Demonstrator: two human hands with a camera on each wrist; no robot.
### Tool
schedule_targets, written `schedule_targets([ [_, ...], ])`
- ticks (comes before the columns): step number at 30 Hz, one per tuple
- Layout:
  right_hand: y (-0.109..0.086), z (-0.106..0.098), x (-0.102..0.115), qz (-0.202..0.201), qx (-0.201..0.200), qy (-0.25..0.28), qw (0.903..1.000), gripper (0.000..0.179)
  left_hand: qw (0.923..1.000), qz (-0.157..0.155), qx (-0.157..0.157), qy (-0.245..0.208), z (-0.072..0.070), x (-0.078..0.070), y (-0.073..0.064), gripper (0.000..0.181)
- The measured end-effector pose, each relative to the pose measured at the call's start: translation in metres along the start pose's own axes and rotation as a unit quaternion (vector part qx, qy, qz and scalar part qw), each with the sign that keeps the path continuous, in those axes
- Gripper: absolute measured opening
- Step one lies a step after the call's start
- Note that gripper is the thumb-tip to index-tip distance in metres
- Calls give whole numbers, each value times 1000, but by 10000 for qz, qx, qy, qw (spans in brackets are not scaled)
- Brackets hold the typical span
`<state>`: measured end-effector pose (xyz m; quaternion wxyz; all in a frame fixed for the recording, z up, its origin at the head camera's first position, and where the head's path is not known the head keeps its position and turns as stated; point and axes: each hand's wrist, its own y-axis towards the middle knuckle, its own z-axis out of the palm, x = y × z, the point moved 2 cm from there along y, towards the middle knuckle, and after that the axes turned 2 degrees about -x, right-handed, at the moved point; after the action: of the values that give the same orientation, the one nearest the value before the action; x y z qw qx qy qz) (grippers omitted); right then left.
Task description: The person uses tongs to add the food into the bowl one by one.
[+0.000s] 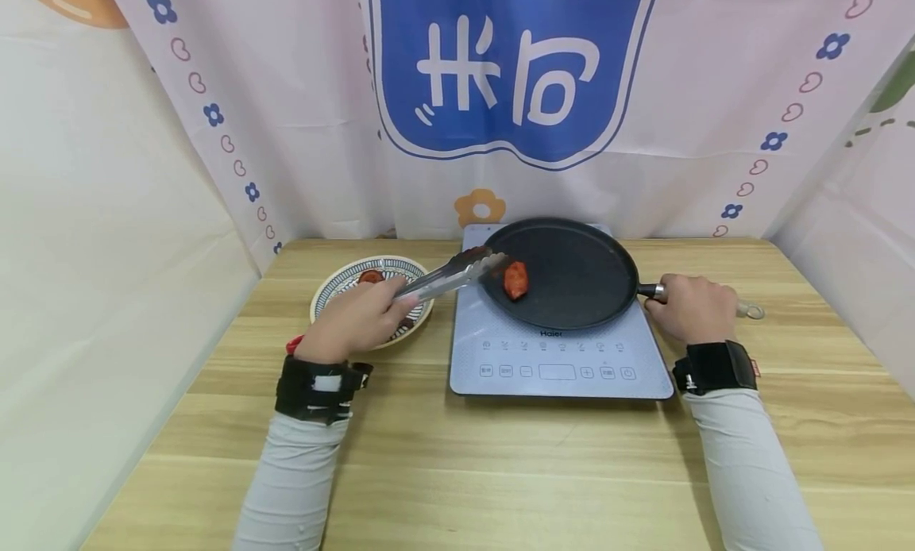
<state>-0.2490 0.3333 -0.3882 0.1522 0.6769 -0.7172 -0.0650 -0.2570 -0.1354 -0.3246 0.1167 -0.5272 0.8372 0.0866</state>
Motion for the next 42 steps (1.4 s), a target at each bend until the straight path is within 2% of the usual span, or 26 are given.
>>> schedule_targets([
  [10,-1,1,0,-24,-8,19,10000,30,10000,51,-46,47,-1,4,-1,29],
  [22,-1,1,0,-42,-28,14,10000,29,9997,-113,171,-158,-5,6,-2,32],
  [32,0,1,-1,-16,45,2,10000,31,9994,-265,173,-136,-7,10,-3,33],
  [42,0,0,0,-13,-9,-10,10000,32,9996,-256,90,-111,-10,14,-6,33],
])
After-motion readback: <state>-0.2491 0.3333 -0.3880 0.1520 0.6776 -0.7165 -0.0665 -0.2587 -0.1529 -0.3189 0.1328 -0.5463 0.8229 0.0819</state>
